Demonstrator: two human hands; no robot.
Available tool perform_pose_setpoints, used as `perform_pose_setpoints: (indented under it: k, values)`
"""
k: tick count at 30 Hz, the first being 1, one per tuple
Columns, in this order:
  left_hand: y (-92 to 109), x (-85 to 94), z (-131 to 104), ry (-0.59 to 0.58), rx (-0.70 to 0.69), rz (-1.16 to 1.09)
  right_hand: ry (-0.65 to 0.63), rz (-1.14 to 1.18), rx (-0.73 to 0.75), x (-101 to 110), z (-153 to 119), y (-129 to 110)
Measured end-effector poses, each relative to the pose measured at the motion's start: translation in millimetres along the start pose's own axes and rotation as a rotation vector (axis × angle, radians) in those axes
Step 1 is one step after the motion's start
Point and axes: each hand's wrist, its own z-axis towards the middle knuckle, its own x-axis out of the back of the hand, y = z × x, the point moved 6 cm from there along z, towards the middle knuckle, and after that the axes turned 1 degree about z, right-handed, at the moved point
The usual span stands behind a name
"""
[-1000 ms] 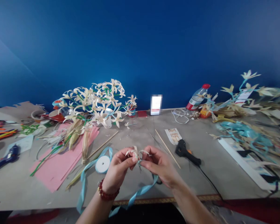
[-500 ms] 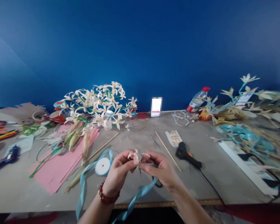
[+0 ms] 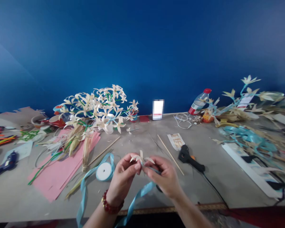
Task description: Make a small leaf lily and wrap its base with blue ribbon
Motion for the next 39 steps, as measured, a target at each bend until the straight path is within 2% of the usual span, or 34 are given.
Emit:
perform_pose_setpoints:
  k: [4,6,13,17,22,27,31,39]
  values:
    - [3.7,2.4,-3.8,0.056,-0.121,0.152,0.043,-0.169,0.144,0.8,-1.5,-12.3]
    - [5.7,2.9,-5.2,0.064,-0.148,0.22,0.049,-0.189,0.158,0.9,-1.2,-15.3]
    - [9.4,0.2,-1.8,-0.046,-0.106,0.234,-0.164,0.16,-0.095,-1.8,4.3,-5.3]
    - [14.1,-1.2,-0.4,-0.096,-0.084,0.284,-0.134,0.171,-0.132,1.3,3.7,-1.9]
    - [11.1,10.1,-0.9,0.005,-0.005,0.47,-0.122,0.253,-0.138,1.8,0.2,-0.9]
    - [6.4,16.3,-4.3,0.031,0.062,0.427,-0.096,0.243,-0.115,5.4,-1.1,-6.3]
    - [5.6,16.6,-4.4,0.04,0.074,0.381,-0.129,0.295,-0.148,0.4,-1.1,-3.8]
    - [4.7,-1.4,-2.7,-0.01,-0.061,0.198,-0.045,0.155,-0.069,6.3,-1.4,-4.0]
